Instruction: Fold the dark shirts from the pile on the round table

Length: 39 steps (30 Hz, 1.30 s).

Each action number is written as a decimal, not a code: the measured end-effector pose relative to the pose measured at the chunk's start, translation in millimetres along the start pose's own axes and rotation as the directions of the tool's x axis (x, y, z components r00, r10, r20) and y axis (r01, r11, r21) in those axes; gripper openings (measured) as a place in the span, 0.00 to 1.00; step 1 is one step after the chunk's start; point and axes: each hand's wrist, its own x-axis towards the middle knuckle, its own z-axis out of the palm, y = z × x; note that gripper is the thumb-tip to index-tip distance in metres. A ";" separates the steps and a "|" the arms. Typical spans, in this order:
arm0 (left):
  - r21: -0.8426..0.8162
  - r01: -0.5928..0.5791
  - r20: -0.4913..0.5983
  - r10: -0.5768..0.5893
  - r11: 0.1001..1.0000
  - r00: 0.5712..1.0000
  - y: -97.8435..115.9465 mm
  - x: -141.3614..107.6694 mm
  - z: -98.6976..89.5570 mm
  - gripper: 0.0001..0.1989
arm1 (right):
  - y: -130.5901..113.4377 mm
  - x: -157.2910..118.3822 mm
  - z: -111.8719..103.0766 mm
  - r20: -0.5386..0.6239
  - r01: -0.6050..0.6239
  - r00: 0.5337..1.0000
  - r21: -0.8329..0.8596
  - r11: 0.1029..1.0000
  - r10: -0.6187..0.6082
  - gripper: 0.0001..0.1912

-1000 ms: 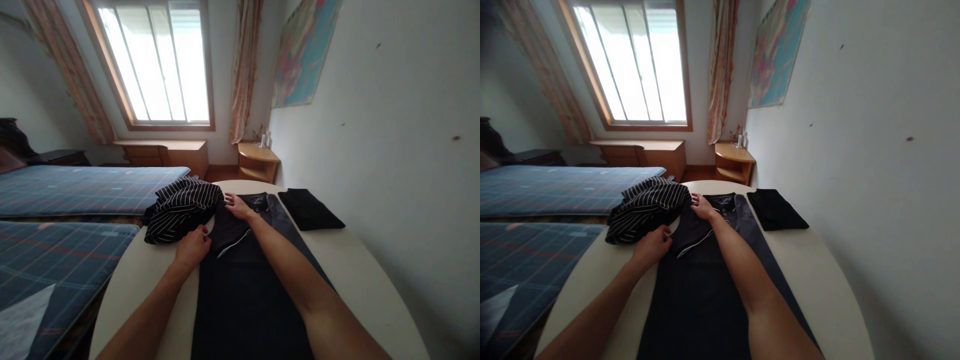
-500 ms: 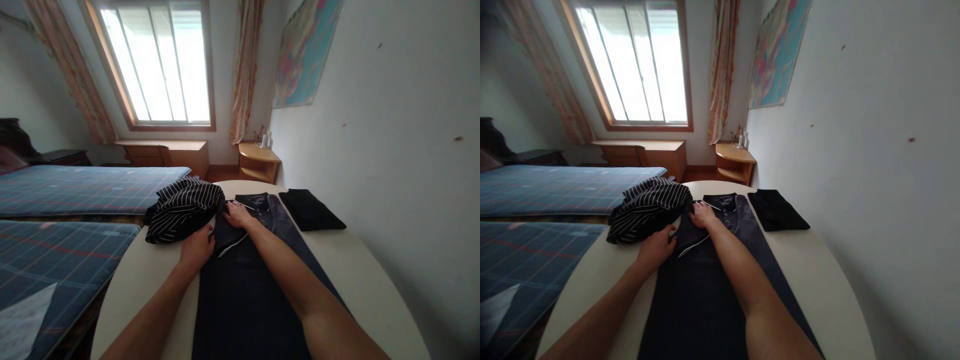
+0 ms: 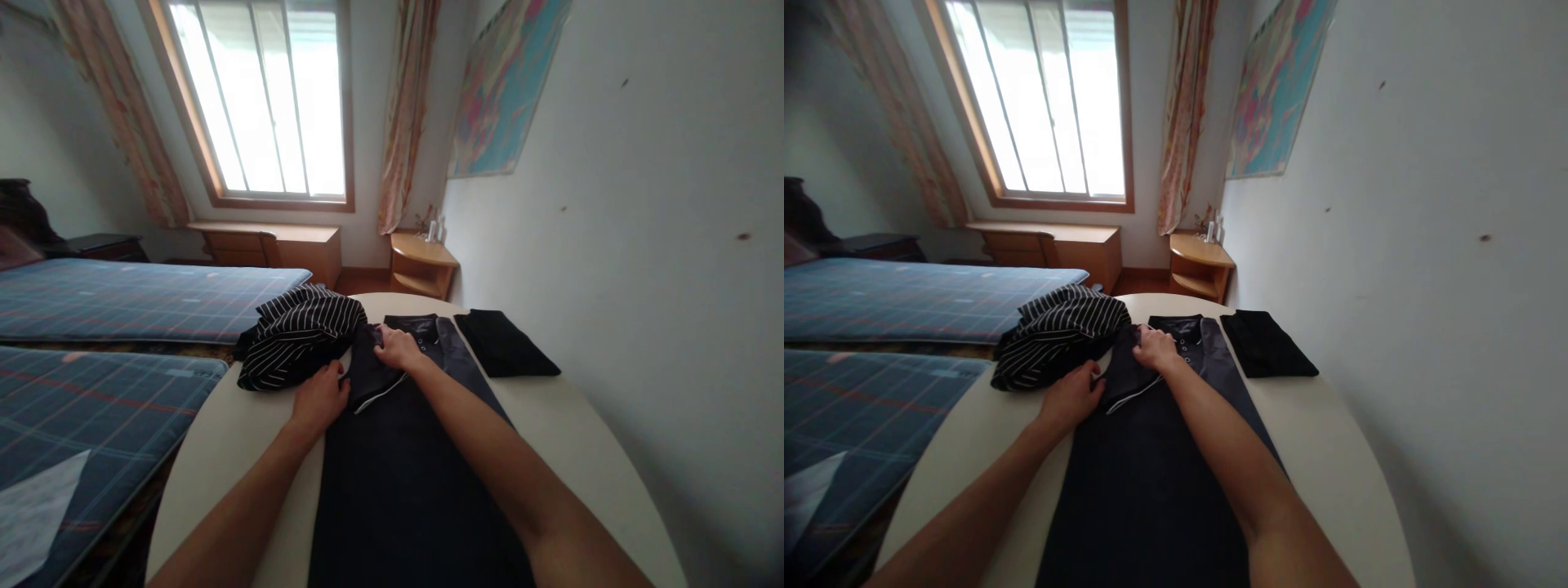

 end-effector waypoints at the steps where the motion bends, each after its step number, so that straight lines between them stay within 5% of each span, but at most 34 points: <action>1: -0.009 -0.001 0.000 0.001 1.000 1.000 0.4 -0.2 -0.3 0.13 | 1.9 -2.2 -2.0 0.016 -0.002 1.000 0.009 1.000 0.002 0.24; 7: -0.003 -0.038 0.009 0.038 0.999 0.999 0.2 -1.3 1.9 0.17 | 9.7 -11.0 -1.9 -0.012 0.030 0.999 0.088 0.996 -0.029 0.15; 18: 0.040 0.048 0.061 -0.051 0.998 0.997 0.4 -0.8 -4.0 0.11 | -6.8 -9.6 12.2 -0.060 0.110 0.993 0.101 0.989 -0.105 0.21; 24: 0.041 0.044 0.049 -0.046 0.998 0.998 2.8 -1.3 -4.0 0.11 | -14.6 5.1 18.4 -0.063 -0.012 0.998 0.170 0.985 0.023 0.21; 31: 0.024 0.044 0.039 -0.045 0.999 0.998 4.5 -2.6 -3.3 0.11 | -18.7 34.7 26.3 -0.015 -0.023 0.999 0.281 0.959 0.028 0.22; 39: -0.009 0.008 0.057 -0.007 1.000 0.998 0.3 -0.9 -1.1 0.18 | -19.4 33.7 31.5 -0.066 0.104 0.994 0.293 0.950 -0.088 0.29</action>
